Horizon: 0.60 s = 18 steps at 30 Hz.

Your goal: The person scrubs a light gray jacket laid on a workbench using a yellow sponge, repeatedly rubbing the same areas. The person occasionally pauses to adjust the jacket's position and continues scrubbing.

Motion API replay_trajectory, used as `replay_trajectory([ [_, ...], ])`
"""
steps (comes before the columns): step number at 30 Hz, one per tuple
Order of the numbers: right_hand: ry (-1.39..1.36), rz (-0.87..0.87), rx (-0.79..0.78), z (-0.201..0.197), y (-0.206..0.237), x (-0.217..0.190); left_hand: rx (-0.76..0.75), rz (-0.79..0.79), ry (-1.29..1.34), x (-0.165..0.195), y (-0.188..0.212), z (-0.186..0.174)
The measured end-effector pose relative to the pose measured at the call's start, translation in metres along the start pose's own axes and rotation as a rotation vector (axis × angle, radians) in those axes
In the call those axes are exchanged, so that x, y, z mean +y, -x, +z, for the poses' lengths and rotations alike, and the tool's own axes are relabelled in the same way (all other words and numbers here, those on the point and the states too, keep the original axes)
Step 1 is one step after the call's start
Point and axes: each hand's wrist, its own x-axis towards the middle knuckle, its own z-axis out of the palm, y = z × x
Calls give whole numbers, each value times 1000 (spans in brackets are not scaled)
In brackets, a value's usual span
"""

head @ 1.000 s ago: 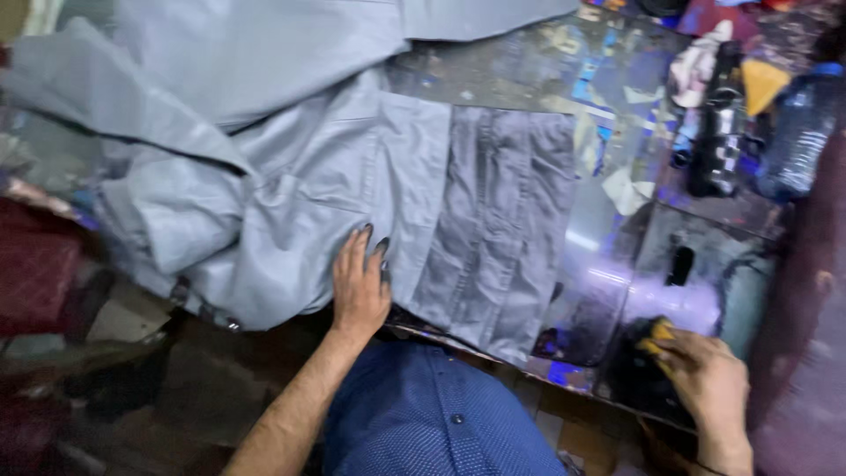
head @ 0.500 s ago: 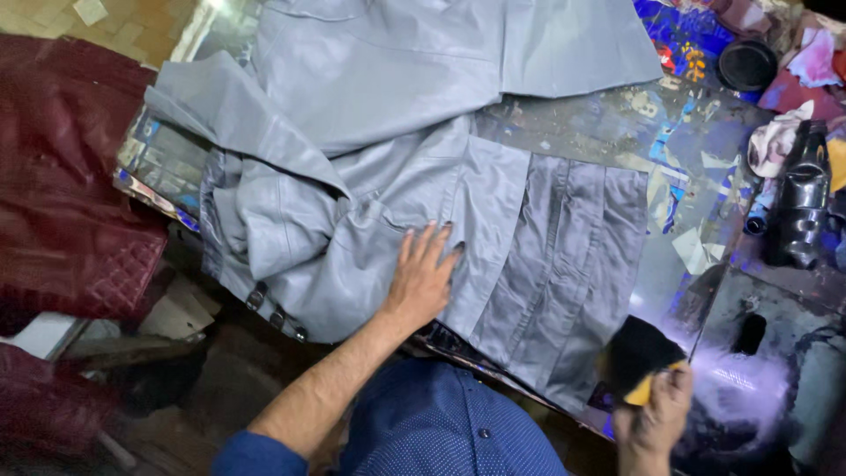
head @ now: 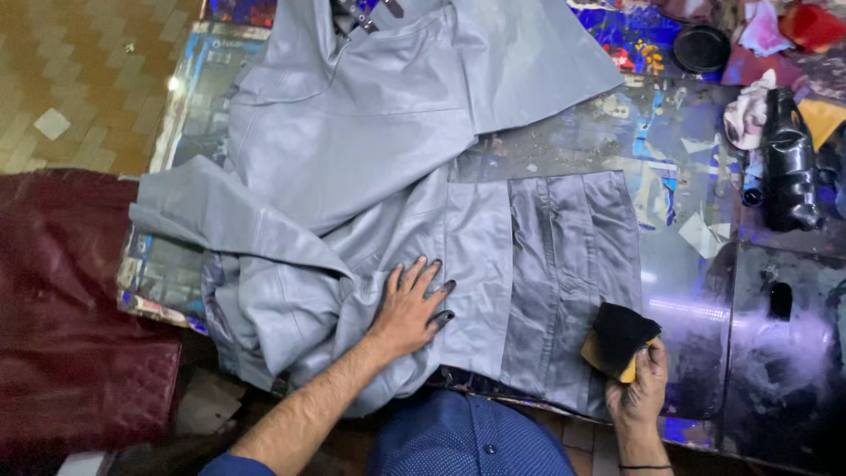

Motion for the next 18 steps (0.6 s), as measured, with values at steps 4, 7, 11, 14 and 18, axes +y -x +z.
replay_trajectory([
  [4, -1, -46, 39, 1, 5, 5, 132, 107, -149, 14, -45, 10],
  [7, -1, -83, 43, -3, 6, 6, 179, 213, -154, 6, -88, 6],
  [11, 7, -113, 39, -8, 8, 8, 169, 156, 26, 7, -105, -7],
  [14, -16, -144, 33, -9, 9, 9, 163, 52, 29, 33, -112, -15],
  [18, -33, -124, 36, -8, 9, 8, 78, -155, 207, 77, -129, -10],
])
